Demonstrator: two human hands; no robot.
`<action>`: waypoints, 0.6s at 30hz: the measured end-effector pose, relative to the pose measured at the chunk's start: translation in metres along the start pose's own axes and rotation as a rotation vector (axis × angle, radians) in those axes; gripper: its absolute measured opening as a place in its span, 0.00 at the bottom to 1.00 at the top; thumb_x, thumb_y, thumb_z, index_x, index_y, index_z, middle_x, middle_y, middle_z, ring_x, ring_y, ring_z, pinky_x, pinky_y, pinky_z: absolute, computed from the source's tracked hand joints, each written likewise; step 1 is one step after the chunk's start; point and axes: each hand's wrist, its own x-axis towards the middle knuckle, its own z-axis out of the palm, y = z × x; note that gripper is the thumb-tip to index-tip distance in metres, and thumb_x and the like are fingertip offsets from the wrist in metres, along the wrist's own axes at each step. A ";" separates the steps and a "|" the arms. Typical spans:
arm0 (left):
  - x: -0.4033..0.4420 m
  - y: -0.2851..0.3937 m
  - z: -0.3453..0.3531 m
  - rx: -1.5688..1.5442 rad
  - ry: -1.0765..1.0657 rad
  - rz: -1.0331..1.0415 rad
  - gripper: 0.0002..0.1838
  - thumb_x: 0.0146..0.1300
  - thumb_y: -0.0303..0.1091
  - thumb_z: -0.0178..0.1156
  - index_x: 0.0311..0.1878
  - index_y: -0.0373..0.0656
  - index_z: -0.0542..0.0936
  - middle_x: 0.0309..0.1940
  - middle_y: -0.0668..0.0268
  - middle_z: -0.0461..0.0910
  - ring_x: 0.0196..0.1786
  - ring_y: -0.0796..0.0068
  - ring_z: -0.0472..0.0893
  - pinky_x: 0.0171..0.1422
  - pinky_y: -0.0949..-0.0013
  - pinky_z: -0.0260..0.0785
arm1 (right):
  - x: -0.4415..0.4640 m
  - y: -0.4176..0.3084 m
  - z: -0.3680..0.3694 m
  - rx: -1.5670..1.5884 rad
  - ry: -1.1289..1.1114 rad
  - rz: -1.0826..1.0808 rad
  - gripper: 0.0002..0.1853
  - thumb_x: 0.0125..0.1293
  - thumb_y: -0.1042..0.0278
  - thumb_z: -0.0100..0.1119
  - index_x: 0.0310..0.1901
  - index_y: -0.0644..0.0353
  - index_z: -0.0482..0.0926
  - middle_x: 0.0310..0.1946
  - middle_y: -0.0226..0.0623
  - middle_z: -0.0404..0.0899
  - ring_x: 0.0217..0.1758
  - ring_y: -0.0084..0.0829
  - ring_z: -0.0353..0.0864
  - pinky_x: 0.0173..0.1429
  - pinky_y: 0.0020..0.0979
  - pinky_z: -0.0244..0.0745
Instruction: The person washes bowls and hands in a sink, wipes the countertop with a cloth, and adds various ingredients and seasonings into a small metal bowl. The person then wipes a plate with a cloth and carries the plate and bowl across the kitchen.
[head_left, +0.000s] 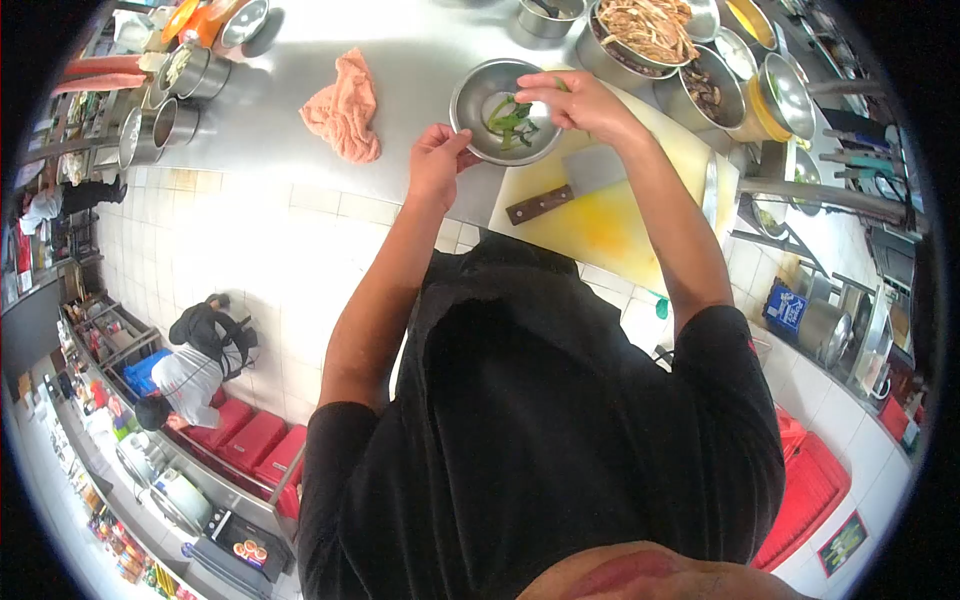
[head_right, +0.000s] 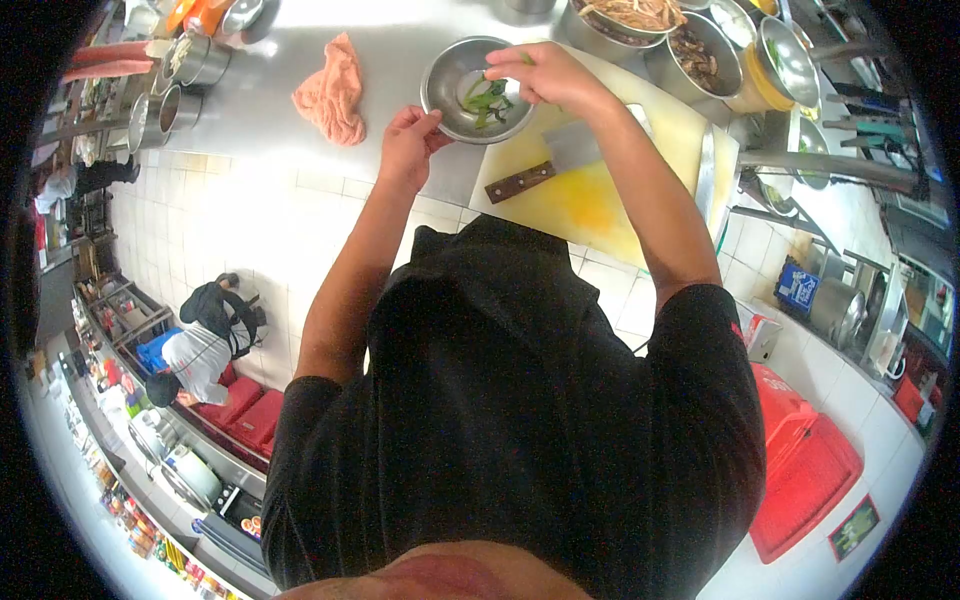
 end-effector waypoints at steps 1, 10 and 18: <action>-0.004 -0.002 0.001 0.013 -0.008 0.005 0.10 0.62 0.23 0.59 0.27 0.44 0.70 0.26 0.68 0.74 0.29 0.73 0.79 0.39 0.66 0.78 | -0.010 -0.001 -0.001 0.096 0.008 -0.007 0.19 0.65 0.68 0.54 0.57 0.60 0.75 0.43 0.32 0.84 0.18 0.13 0.61 0.21 0.16 0.55; -0.059 -0.035 0.006 -0.076 -0.086 0.070 0.10 0.62 0.24 0.59 0.27 0.43 0.70 0.27 0.66 0.75 0.30 0.72 0.79 0.38 0.66 0.79 | -0.101 0.020 -0.006 0.369 0.268 -0.039 0.13 0.66 0.64 0.54 0.48 0.62 0.77 0.31 0.31 0.81 0.20 0.14 0.63 0.21 0.18 0.55; -0.128 -0.101 0.014 -0.175 -0.106 0.063 0.10 0.63 0.24 0.58 0.27 0.43 0.69 0.27 0.66 0.75 0.28 0.73 0.79 0.36 0.68 0.78 | -0.177 0.003 -0.138 -0.634 1.078 -0.265 0.11 0.65 0.59 0.58 0.43 0.55 0.80 0.33 0.26 0.79 0.36 0.17 0.74 0.40 0.24 0.69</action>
